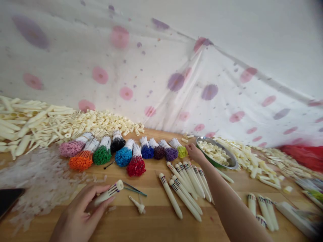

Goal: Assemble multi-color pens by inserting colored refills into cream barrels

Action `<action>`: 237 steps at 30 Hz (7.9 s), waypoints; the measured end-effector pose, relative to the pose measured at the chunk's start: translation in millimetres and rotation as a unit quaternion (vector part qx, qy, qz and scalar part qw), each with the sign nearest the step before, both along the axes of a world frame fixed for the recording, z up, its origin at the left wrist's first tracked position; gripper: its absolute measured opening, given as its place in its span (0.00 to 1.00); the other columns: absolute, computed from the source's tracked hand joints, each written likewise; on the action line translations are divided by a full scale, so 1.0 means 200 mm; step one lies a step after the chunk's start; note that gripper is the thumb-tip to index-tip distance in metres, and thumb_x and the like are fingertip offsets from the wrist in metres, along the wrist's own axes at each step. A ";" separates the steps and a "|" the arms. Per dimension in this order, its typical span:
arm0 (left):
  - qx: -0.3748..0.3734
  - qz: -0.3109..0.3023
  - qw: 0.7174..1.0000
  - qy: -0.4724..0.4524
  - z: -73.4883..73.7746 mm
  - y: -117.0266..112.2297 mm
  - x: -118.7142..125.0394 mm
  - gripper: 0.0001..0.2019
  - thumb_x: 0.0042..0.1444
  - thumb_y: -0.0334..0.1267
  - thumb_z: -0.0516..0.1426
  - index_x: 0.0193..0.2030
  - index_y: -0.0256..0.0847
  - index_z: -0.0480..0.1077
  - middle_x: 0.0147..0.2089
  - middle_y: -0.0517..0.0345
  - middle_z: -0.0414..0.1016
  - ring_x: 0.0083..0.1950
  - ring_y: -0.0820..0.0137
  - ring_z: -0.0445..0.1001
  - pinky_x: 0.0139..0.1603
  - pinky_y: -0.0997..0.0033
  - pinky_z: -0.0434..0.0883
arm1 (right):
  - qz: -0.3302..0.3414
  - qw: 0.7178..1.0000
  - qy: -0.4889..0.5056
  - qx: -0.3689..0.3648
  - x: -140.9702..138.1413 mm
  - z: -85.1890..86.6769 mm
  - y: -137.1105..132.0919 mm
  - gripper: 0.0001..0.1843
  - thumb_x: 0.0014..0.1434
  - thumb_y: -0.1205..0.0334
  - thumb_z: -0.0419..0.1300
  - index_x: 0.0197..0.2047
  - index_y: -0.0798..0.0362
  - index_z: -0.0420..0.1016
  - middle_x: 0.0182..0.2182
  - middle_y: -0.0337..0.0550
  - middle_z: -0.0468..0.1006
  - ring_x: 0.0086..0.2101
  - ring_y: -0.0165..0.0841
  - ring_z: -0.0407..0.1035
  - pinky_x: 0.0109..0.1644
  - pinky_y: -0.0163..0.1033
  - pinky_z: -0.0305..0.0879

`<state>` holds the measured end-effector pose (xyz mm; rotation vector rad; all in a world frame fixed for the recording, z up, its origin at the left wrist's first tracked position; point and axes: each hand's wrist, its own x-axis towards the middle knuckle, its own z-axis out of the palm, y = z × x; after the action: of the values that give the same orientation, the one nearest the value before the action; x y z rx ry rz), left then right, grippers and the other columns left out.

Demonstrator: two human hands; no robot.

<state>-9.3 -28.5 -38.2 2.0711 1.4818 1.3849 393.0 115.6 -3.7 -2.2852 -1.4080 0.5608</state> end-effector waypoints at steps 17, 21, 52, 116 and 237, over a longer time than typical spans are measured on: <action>-0.068 -0.012 0.997 -0.045 -0.02 -0.01 0.01 0.05 0.48 0.44 0.60 0.32 0.50 0.73 0.33 0.64 0.81 0.31 0.69 0.80 0.25 0.82 0.74 | 0.084 0.978 0.120 -0.147 -0.03 0.05 0.13 0.16 0.63 0.59 0.55 0.52 0.55 0.66 0.49 0.47 0.70 0.43 0.37 0.69 0.45 0.47 0.69; -0.057 -0.016 0.998 -0.028 0.00 -0.01 0.01 0.06 0.49 0.45 0.60 0.33 0.50 0.73 0.32 0.64 0.81 0.31 0.69 0.80 0.30 0.79 0.76 | 0.097 0.976 0.136 -0.137 -0.05 0.07 0.15 0.15 0.63 0.59 0.55 0.51 0.54 0.67 0.49 0.47 0.70 0.43 0.36 0.69 0.45 0.47 0.68; 0.084 -0.061 0.994 0.043 0.05 -0.04 -0.01 0.07 0.55 0.34 0.57 0.41 0.47 0.72 0.36 0.59 0.79 0.39 0.68 0.78 0.40 0.72 0.75 | 0.349 0.766 0.522 -0.139 -0.82 0.15 -0.64 0.20 0.50 0.56 0.54 0.12 0.52 0.57 0.09 0.31 0.60 0.12 0.20 0.50 0.17 0.31 0.41; 0.158 -0.086 0.974 0.136 0.11 -0.05 0.02 0.08 0.62 0.37 0.50 0.40 0.43 0.70 0.33 0.57 0.79 0.38 0.69 0.79 0.42 0.72 0.77 | 0.490 0.861 0.138 0.007 -0.97 0.24 -0.70 0.18 0.62 0.57 0.52 0.22 0.54 0.60 0.20 0.33 0.61 0.22 0.24 0.54 0.23 0.31 0.47; -0.034 -0.197 0.963 -0.181 -0.02 -0.06 0.04 0.12 0.53 0.23 0.54 0.36 0.48 0.66 0.34 0.65 0.71 0.41 0.71 0.75 0.53 0.64 0.70 | 0.541 0.757 -0.085 0.356 -1.10 0.13 -0.80 0.05 0.54 0.70 0.55 0.34 0.54 0.72 0.29 0.41 0.75 0.28 0.31 0.67 0.30 0.33 0.66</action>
<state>-0.9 -40.3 -41.7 1.8154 0.8998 1.4254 173.7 -43.8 23.1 -0.7803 -2.4314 0.0269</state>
